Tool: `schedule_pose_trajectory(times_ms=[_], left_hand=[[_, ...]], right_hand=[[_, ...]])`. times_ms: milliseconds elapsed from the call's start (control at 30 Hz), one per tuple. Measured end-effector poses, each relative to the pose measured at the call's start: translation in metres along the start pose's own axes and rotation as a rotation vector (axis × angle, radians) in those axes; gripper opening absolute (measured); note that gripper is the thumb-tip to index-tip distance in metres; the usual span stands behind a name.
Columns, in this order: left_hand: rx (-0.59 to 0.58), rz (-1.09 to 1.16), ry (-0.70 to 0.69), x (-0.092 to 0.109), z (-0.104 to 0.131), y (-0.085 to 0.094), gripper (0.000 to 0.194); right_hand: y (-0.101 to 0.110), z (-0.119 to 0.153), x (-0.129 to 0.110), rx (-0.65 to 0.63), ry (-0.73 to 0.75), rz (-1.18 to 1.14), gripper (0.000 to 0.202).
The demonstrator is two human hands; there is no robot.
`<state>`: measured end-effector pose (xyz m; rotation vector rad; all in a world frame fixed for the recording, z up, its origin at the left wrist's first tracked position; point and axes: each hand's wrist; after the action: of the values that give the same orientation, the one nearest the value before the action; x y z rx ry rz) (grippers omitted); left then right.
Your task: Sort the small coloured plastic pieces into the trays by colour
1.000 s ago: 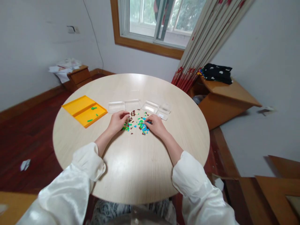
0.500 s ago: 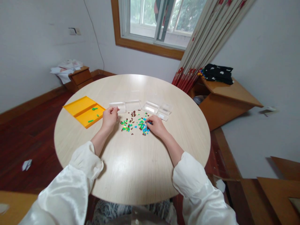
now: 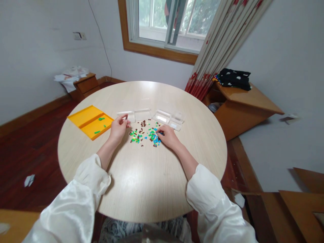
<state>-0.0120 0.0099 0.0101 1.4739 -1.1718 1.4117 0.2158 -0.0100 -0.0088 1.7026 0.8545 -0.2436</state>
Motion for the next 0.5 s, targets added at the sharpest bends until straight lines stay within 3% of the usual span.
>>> schedule_pose_trajectory(times_ms=[500], left_hand=[[0.090, 0.045, 0.057, -0.001, -0.014, 0.012, 0.038]], right_hand=[[0.003, 0.001, -0.004, -0.029, -0.017, -0.004, 0.013]])
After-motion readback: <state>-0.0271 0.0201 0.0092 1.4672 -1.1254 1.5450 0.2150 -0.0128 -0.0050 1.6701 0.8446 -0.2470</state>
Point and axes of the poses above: each hand's wrist, its own z-axis away from the middle knuckle, its own y-axis out of the back of the hand, x = y × z, and after that the axes turned 1 degree about -x, right-handed
